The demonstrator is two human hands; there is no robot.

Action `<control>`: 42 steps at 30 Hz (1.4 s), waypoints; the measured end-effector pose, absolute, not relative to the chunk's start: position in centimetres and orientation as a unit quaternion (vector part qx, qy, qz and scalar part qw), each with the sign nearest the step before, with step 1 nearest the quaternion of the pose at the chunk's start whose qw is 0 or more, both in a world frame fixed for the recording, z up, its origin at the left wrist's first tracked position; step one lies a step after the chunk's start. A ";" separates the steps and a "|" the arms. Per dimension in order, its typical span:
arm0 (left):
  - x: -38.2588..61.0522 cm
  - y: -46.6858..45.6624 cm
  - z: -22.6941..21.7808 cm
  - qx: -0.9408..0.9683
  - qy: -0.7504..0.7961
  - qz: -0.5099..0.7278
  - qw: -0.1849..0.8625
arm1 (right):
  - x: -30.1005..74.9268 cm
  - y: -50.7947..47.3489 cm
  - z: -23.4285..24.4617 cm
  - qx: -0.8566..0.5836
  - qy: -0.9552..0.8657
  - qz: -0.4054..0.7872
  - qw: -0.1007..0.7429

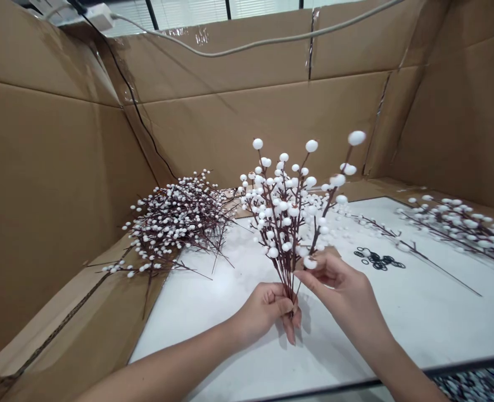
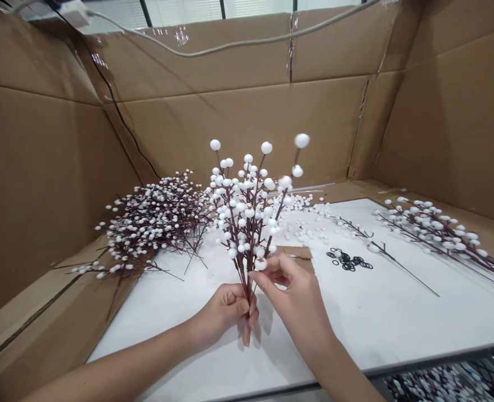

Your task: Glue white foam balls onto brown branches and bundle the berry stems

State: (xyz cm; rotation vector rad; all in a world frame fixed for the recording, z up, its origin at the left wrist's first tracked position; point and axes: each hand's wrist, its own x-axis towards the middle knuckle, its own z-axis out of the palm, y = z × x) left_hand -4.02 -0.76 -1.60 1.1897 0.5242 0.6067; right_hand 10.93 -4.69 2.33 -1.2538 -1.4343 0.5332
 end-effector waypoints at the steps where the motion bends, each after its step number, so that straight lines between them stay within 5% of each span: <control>1: -4.0 -0.8 -1.6 0.546 0.242 0.278 0.752 | 10.8 -4.8 2.4 -0.530 -0.610 0.213 0.550; 16: -4.3 -0.7 -1.6 0.561 0.220 0.274 0.750 | 10.1 -5.1 2.8 -0.577 -0.673 0.035 0.462; 42: -4.3 -0.6 -1.0 0.521 0.236 0.305 0.761 | 9.8 -3.6 2.4 -0.587 -0.684 0.120 0.416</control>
